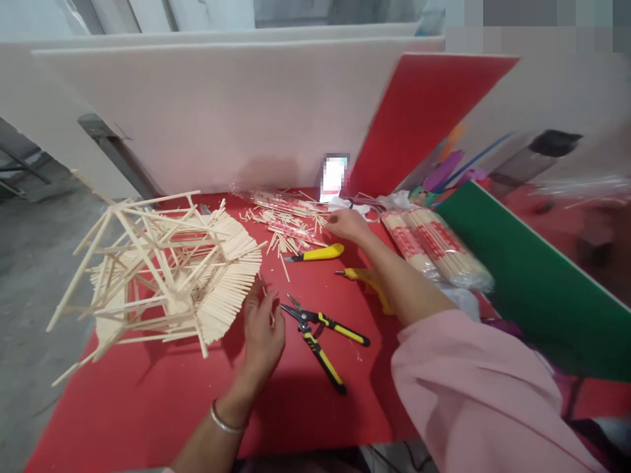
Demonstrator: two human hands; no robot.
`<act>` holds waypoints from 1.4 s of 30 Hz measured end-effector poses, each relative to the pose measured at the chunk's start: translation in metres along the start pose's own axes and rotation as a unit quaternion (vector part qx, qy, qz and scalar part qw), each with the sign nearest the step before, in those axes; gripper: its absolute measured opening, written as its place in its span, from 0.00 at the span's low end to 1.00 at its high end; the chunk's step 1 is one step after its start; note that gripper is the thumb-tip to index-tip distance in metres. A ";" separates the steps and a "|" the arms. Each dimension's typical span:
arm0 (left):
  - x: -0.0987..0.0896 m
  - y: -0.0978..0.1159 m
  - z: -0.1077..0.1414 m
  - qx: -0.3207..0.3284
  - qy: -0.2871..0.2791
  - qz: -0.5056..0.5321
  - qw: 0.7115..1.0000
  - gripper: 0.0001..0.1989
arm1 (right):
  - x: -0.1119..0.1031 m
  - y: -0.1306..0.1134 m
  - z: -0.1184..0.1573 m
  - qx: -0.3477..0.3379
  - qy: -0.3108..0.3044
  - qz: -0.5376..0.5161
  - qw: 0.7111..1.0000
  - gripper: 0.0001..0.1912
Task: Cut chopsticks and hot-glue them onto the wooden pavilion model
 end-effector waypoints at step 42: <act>0.100 0.050 -0.008 0.267 -0.034 -0.533 0.802 0.18 | -0.005 -0.019 0.033 -0.123 -0.072 0.159 0.977 0.22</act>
Point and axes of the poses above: each hand's wrist, its own z-axis away from the middle knuckle, its own x-axis out of the palm, y = z × x, the point moved 10 cm from there along -z, towards the middle knuckle, and after that the axes turned 15 degrees about -x, right-handed, at the moved point
